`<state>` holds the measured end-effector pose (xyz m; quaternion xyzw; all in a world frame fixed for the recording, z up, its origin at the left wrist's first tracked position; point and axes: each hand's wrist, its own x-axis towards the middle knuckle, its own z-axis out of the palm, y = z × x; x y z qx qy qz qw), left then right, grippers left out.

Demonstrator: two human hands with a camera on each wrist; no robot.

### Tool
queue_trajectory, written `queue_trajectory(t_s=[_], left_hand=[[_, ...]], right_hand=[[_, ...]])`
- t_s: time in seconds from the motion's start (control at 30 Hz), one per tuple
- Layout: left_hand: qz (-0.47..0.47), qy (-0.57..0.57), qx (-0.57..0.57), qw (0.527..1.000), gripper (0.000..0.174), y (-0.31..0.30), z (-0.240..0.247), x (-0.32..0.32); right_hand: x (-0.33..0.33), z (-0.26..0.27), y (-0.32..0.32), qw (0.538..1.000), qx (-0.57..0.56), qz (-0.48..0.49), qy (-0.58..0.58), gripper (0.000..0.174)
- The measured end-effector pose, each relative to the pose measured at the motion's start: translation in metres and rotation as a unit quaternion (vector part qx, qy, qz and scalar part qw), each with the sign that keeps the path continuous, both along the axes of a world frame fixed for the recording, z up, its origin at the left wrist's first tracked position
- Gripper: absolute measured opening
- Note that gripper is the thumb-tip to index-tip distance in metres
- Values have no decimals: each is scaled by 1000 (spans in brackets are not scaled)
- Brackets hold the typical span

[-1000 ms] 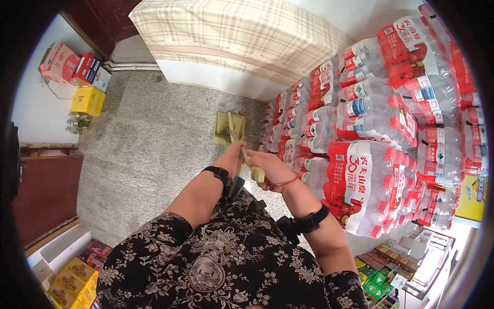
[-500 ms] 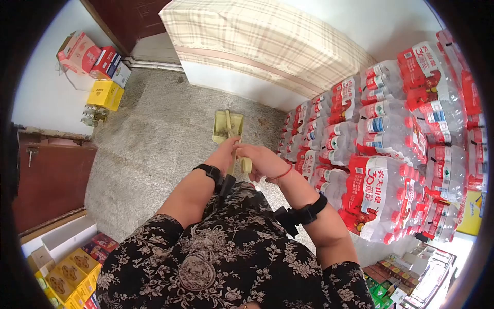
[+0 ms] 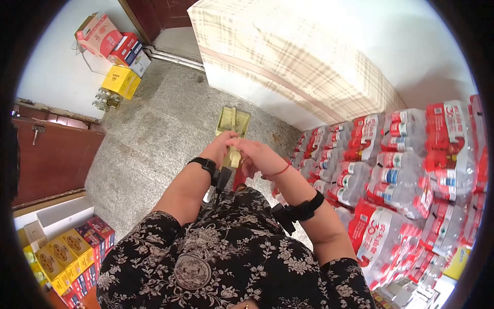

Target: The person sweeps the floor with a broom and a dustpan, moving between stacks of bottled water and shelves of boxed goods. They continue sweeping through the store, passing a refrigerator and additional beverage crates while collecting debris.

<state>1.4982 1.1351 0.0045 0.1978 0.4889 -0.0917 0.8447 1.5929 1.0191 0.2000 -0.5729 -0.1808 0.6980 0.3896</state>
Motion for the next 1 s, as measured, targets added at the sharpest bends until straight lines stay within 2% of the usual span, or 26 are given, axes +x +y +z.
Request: queue_trajectory(t_s=[0.13,0.2,0.3,0.43,0.5,0.53,0.6,0.63,0.67,0.7,0.73,0.87,0.93,1.0], left_hand=[[23,-10,52,998,25,13,-1,22],[41,-57,98,993,23,18,-5,34],[54,-89,58,993,23,27,-21,52],[90,-101,74,988,27,34,-30,58],[39,-57,96,993,36,43,-22,61],[42,-59,97,993,36,48,-17,62],[-26,-12,144,989,46,65,-1,58],[-85,-18,146,985,51,79,25,46],[-84,-18,148,985,51,88,25,36],[-114,-17,175,978,52,100,22,25],[-145,-18,204,968,53,113,18,14],[-109,-100,218,965,58,186,6,-77],[-145,-63,326,932,58,229,36,-140],[-116,1,355,928,53,266,91,-201]], right_hand=[[26,-4,27,1000,4,8,-1,40],[38,-12,38,1000,12,-9,2,39],[61,-22,53,999,25,-29,0,38],[68,-14,67,999,31,-35,-15,34],[68,-10,74,999,33,-32,-25,34],[69,-11,77,997,34,-48,-41,36],[70,-10,89,996,40,-61,-60,39],[68,-9,96,993,13,-103,-52,39],[67,-8,101,988,-13,-147,-43,39],[69,-17,102,986,12,-164,-22,48],[68,-20,106,986,19,-166,-22,48],[55,-19,115,973,2,-227,-40,54],[47,-23,115,966,-2,-255,-50,53],[43,-35,113,949,19,-308,-71,57]])
